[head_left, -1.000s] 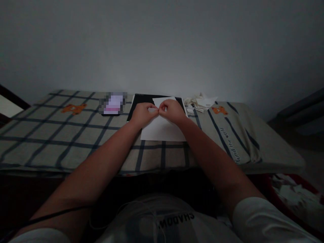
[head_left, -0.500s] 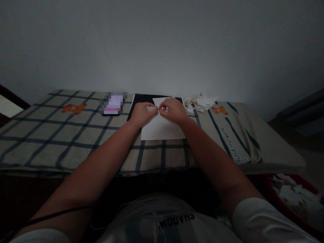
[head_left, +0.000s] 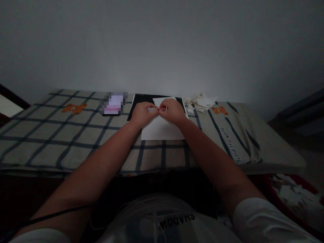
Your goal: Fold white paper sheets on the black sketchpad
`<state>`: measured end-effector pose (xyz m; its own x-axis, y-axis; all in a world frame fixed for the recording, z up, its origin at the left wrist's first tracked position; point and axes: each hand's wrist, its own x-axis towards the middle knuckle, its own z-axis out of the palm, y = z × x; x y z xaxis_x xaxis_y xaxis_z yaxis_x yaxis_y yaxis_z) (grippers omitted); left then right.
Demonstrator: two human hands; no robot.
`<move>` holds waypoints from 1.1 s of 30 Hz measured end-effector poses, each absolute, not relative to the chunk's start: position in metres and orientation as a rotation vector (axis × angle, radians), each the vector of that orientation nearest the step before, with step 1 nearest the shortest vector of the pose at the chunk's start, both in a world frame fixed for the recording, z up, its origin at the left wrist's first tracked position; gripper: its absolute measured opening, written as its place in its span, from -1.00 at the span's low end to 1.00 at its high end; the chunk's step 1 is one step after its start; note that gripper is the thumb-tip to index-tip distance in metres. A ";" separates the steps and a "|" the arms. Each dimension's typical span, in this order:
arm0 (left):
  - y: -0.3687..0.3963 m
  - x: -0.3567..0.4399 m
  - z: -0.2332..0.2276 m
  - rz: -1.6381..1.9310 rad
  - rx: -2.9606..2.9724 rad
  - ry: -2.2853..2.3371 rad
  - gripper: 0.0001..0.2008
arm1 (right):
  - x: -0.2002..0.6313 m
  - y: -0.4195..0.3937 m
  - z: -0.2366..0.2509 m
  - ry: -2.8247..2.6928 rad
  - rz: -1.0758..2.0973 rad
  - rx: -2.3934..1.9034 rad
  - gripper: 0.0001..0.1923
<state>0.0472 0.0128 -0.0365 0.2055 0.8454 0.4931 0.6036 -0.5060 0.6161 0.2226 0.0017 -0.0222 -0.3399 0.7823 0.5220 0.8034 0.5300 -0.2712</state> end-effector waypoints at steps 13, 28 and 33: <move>0.011 0.048 -0.032 1.206 2.054 1.457 -0.75 | 0.234 0.005 -0.020 -2.190 -0.054 -1.256 -0.80; 0.010 0.045 -0.026 1.126 2.063 1.430 -0.82 | 0.229 -0.001 -0.017 -2.312 -0.224 -1.234 -0.78; 0.013 0.045 -0.032 1.127 2.126 1.448 -0.79 | 0.227 -0.003 -0.017 -2.281 -0.197 -1.240 -0.79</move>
